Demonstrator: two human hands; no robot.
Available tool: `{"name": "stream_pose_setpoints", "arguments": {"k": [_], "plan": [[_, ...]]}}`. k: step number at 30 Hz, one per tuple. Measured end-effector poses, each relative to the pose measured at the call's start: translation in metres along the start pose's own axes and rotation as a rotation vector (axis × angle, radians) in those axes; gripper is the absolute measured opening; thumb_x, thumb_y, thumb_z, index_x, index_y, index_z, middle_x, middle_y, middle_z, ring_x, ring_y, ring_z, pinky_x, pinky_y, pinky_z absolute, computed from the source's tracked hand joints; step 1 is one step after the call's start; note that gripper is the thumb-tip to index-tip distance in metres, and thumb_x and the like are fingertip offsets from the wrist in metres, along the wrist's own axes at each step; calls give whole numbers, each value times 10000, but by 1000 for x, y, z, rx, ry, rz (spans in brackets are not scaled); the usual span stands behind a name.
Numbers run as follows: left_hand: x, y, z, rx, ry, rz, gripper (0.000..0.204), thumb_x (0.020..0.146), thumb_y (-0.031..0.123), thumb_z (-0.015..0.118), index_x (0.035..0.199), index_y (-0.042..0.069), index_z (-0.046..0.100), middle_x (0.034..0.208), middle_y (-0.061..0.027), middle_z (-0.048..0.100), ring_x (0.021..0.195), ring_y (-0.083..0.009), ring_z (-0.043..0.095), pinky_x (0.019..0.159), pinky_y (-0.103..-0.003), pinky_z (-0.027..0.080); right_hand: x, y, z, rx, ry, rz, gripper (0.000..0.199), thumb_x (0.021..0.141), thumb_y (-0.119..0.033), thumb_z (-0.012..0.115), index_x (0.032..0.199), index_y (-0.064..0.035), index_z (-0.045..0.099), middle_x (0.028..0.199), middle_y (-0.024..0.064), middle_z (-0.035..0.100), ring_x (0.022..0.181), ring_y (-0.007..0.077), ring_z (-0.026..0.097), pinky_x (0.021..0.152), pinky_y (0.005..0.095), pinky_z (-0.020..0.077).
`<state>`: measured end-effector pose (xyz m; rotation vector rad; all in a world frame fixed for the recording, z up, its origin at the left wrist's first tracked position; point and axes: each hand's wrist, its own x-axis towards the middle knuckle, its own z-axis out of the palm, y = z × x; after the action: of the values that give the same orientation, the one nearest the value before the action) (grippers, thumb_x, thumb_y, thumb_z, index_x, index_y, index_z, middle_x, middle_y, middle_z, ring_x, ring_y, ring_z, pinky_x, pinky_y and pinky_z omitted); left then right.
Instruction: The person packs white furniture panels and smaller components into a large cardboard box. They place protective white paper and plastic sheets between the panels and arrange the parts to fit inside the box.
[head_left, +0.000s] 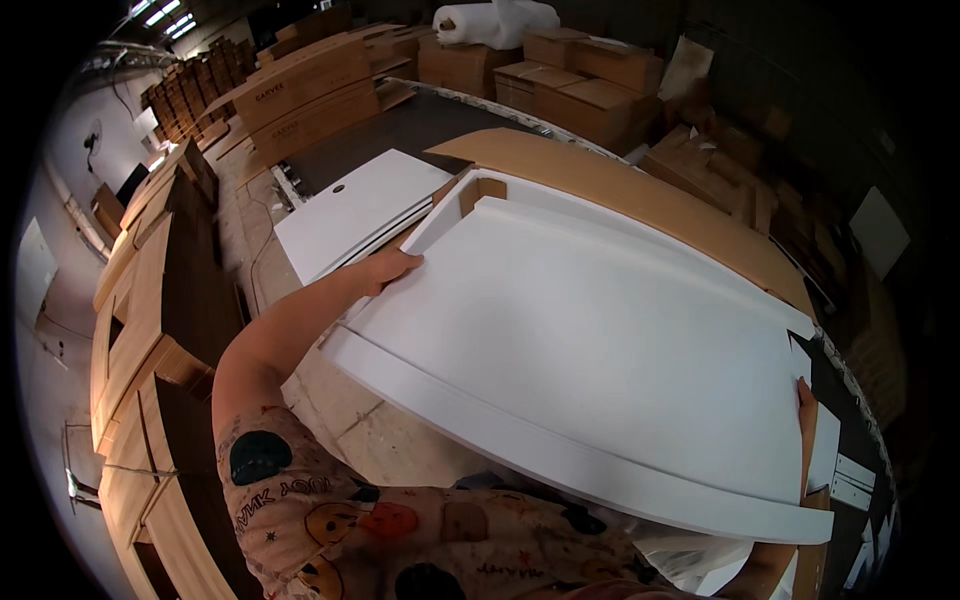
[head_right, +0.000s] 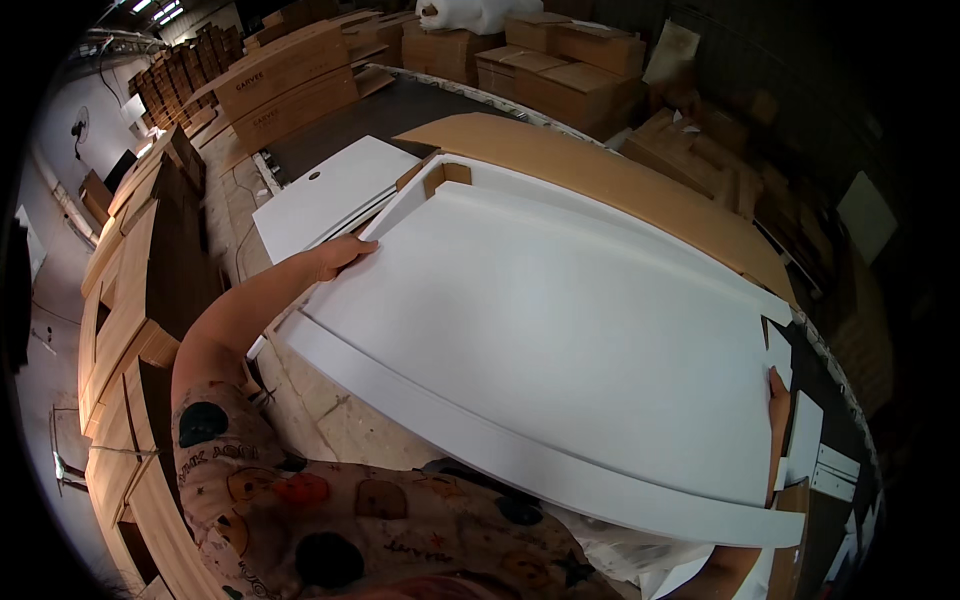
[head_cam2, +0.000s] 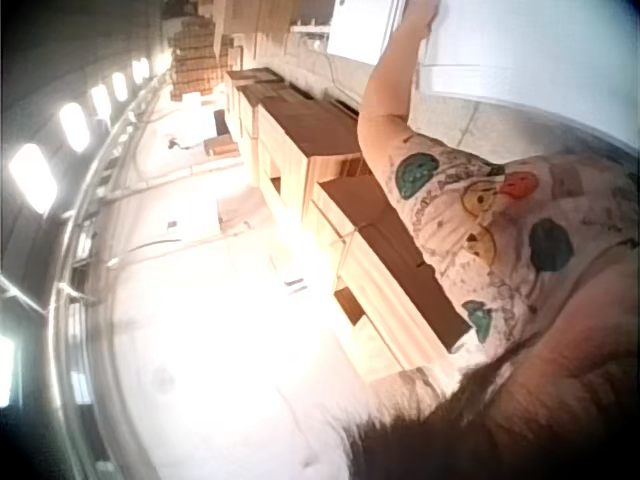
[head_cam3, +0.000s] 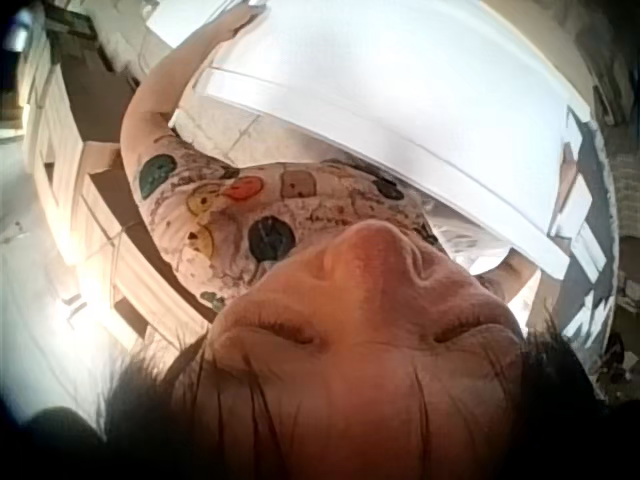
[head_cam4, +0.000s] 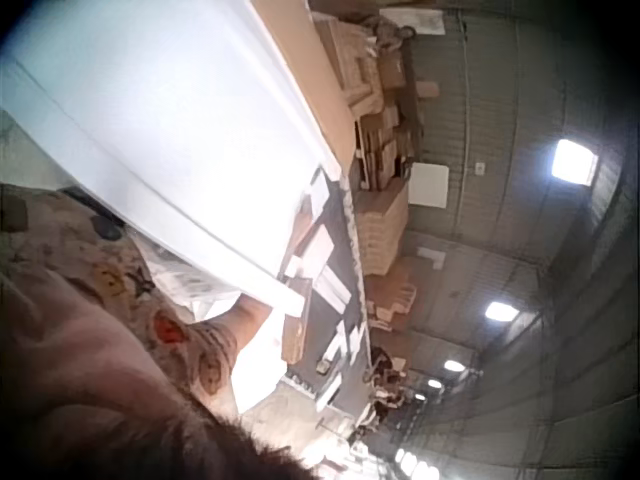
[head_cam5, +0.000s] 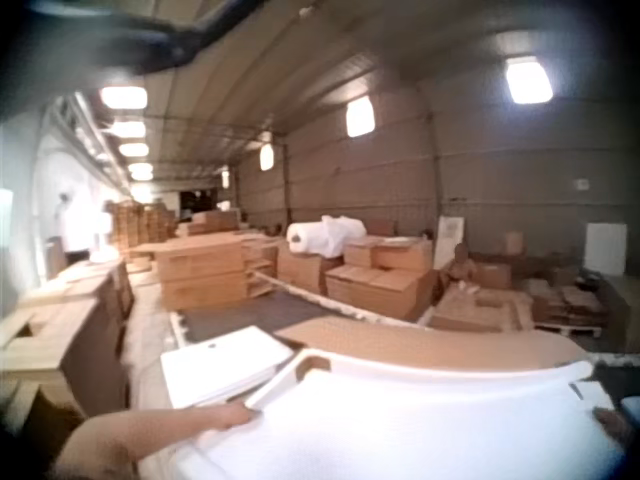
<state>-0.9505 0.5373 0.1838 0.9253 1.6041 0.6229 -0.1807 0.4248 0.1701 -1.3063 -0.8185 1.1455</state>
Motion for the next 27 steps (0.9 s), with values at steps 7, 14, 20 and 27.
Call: {"name": "stream_pose_setpoints", "arguments": {"k": [7, 14, 20, 27], "plan": [[63, -3, 6, 205, 369, -39, 360, 853, 263, 603, 1100, 1, 588, 958, -130, 626, 842, -236, 615, 725, -370, 496, 78, 45, 5, -233, -7, -8, 435, 951, -325, 469, 1104, 64, 591, 924, 119, 648, 786, 154, 619, 710, 245, 502], [96, -14, 16, 597, 579, 26, 515, 811, 358, 501, 1034, -93, 613, 1002, -282, 627, 907, -380, 635, 762, -445, 488, 75, 69, 37, -184, 44, 44, 450, 955, -311, 452, 1148, 77, 574, 980, 137, 647, 858, 182, 624, 789, 250, 496], [113, -40, -3, 645, 492, 109, 460, 856, 342, 438, 935, -67, 632, 805, -258, 647, 779, -372, 654, 685, -446, 496, 99, 118, 38, -536, 158, -345, 463, 907, -364, 533, 1122, 42, 592, 1047, 92, 640, 958, 162, 584, 860, 260, 461], [13, 6, 98, 1342, 606, 1161, 199, 758, 86, 655, 938, 1, 662, 1126, -230, 571, 1074, -416, 511, 895, -460, 440, 61, 57, 69, 86, 219, 155, 399, 892, -330, 548, 1044, 29, 631, 917, 100, 645, 800, 183, 602, 737, 269, 477]]}}
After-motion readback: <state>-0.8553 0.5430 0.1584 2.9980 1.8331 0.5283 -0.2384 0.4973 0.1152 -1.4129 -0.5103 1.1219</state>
